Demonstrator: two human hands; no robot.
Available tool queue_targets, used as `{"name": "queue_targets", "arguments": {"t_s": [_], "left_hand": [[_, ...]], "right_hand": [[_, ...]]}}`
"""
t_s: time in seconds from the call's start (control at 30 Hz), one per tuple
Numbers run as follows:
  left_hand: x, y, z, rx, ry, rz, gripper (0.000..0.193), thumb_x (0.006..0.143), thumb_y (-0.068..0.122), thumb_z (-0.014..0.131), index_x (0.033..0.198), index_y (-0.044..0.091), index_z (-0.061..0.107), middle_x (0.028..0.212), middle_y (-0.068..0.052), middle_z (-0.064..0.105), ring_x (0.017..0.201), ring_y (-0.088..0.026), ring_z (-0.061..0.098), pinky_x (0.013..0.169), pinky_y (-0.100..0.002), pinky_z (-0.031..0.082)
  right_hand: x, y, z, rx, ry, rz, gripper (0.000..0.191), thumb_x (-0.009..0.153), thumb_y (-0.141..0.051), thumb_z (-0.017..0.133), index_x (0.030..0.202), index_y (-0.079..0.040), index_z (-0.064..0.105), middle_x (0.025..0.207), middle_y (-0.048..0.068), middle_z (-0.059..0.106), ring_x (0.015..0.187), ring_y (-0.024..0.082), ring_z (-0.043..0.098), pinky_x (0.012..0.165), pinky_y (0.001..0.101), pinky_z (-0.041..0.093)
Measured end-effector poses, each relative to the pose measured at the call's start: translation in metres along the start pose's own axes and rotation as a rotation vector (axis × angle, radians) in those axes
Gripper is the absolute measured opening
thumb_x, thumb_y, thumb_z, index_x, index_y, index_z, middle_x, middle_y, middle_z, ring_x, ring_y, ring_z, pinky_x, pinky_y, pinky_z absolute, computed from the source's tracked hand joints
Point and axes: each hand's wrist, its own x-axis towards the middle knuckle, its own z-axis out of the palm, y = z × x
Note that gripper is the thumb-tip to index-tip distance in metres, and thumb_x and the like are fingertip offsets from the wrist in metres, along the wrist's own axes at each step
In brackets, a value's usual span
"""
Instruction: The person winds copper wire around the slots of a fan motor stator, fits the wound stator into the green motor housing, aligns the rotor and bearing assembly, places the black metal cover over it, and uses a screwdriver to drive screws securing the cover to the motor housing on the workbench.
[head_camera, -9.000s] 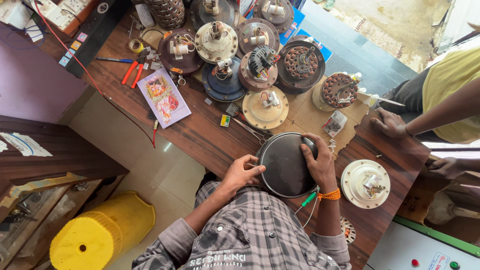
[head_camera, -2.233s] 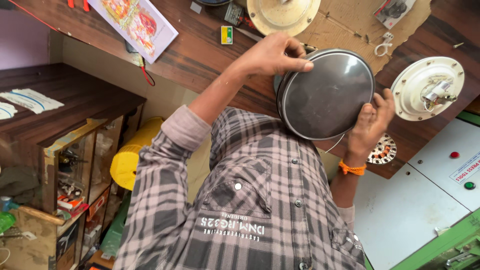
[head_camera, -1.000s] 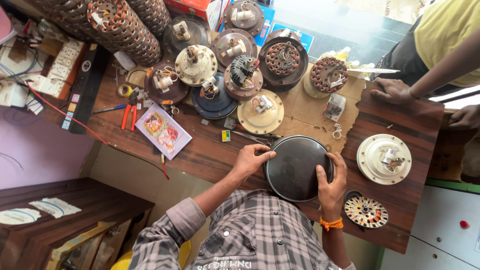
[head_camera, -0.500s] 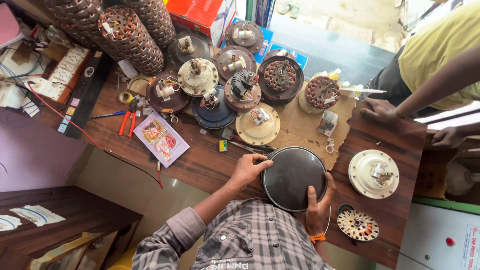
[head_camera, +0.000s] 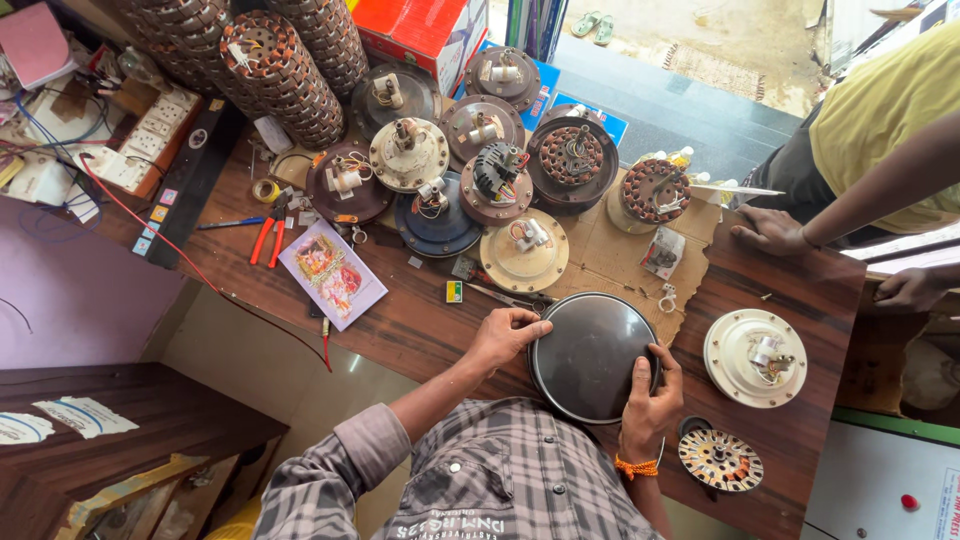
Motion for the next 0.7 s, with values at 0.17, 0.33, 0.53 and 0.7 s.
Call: {"name": "queue_targets", "arguments": {"t_s": [0.17, 0.33, 0.53, 0.7], "left_hand": [[-0.004, 0.004, 0.0, 0.062, 0.013, 0.032, 0.037, 0.086, 0.031, 0.081, 0.105, 0.0, 0.078, 0.092, -0.005, 0.079, 0.081, -0.008, 0.069, 0.074, -0.025, 0.056], [-0.006, 0.006, 0.001, 0.077, 0.031, 0.048, 0.037, 0.086, 0.031, 0.081, 0.105, -0.001, 0.078, 0.092, -0.005, 0.079, 0.082, -0.008, 0.07, 0.075, -0.025, 0.056], [-0.003, -0.003, -0.002, -0.041, -0.018, 0.018, 0.036, 0.086, 0.03, 0.082, 0.106, 0.001, 0.078, 0.087, 0.0, 0.075, 0.073, -0.005, 0.061, 0.065, -0.023, 0.05], [-0.002, -0.008, -0.001, -0.076, 0.022, -0.018, 0.034, 0.084, 0.028, 0.084, 0.105, 0.002, 0.078, 0.083, 0.001, 0.074, 0.07, -0.004, 0.06, 0.062, -0.022, 0.049]], "right_hand": [[0.0, -0.007, -0.007, -0.097, -0.046, 0.064, 0.032, 0.102, -0.022, 0.064, 0.129, -0.004, 0.062, 0.128, 0.014, 0.067, 0.109, 0.02, 0.065, 0.091, 0.0318, 0.053], [0.0, -0.009, -0.011, -0.209, -0.066, 0.085, 0.033, 0.101, -0.025, 0.064, 0.128, -0.007, 0.062, 0.121, 0.014, 0.067, 0.102, 0.022, 0.064, 0.088, 0.0351, 0.052], [-0.005, -0.006, -0.005, -0.279, -0.063, -0.217, 0.03, 0.105, -0.017, 0.057, 0.131, -0.003, 0.057, 0.131, 0.02, 0.063, 0.122, 0.035, 0.06, 0.105, 0.0441, 0.044], [0.003, -0.005, 0.001, -0.313, -0.058, -0.141, 0.026, 0.102, -0.017, 0.057, 0.124, -0.003, 0.056, 0.117, 0.018, 0.064, 0.11, 0.034, 0.063, 0.098, 0.0436, 0.047]]}}
